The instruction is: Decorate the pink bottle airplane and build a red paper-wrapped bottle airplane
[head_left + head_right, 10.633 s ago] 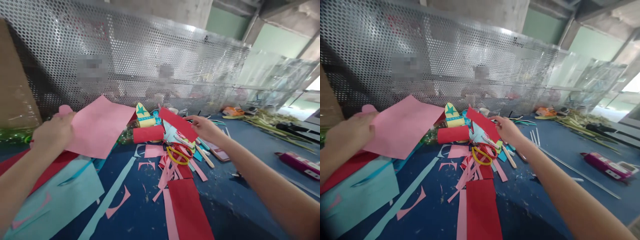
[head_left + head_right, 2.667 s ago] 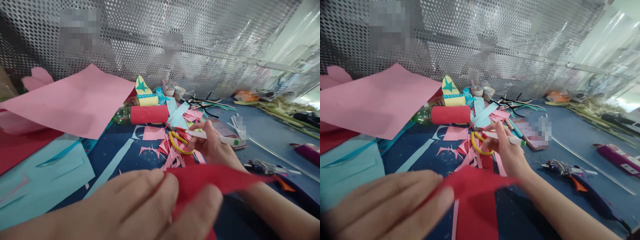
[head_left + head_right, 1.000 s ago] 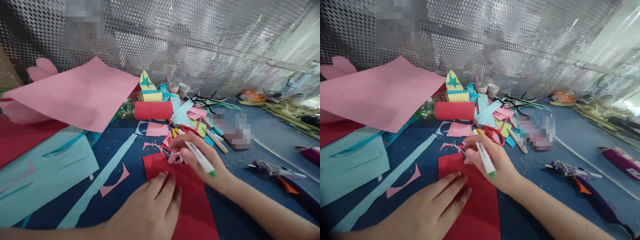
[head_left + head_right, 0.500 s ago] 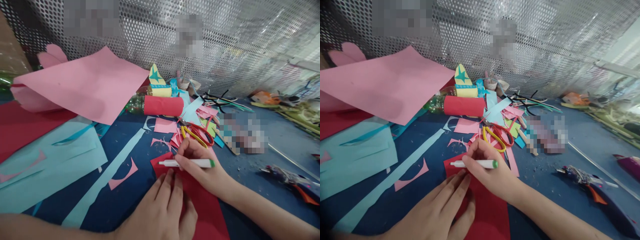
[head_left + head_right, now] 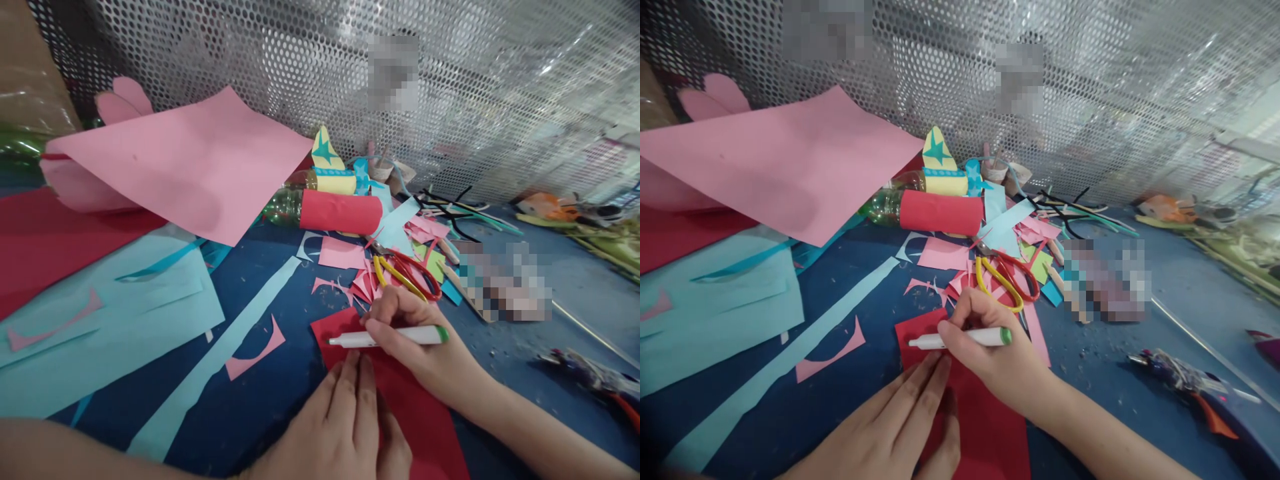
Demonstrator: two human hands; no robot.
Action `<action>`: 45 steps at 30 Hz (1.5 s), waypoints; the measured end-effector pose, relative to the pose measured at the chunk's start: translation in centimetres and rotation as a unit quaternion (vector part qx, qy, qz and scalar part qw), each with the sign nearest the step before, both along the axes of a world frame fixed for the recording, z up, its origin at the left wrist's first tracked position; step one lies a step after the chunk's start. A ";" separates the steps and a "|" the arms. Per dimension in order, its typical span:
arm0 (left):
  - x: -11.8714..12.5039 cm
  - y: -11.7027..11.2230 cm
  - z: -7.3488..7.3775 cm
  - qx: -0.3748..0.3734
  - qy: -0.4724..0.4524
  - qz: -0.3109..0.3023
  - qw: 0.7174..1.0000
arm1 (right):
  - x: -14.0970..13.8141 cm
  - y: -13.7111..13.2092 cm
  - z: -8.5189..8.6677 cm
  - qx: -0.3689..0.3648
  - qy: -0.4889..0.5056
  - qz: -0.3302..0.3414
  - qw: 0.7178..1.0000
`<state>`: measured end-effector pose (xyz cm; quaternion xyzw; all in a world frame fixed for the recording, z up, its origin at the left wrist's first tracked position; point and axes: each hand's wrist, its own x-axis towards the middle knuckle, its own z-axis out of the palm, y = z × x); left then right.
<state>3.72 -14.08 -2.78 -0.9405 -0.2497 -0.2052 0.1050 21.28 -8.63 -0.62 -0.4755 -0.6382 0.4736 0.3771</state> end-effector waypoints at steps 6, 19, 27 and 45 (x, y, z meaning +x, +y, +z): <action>-0.2 -0.2 -0.7 -0.049 0.008 -0.002 0.999 | 0.1 -0.1 0.0 -0.003 -0.005 0.013 1.000; 2.2 -1.1 -3.7 -0.011 -0.064 0.105 0.992 | -0.2 -0.3 -0.1 0.020 -0.031 0.010 0.999; 1.1 -0.5 -2.2 -0.007 -0.008 0.024 1.000 | -0.1 -0.4 -0.5 0.039 -0.041 -0.017 0.998; -0.3 -0.3 -0.7 -0.032 0.000 -0.002 0.999 | 0.9 -0.1 0.5 0.105 -0.086 -0.093 0.986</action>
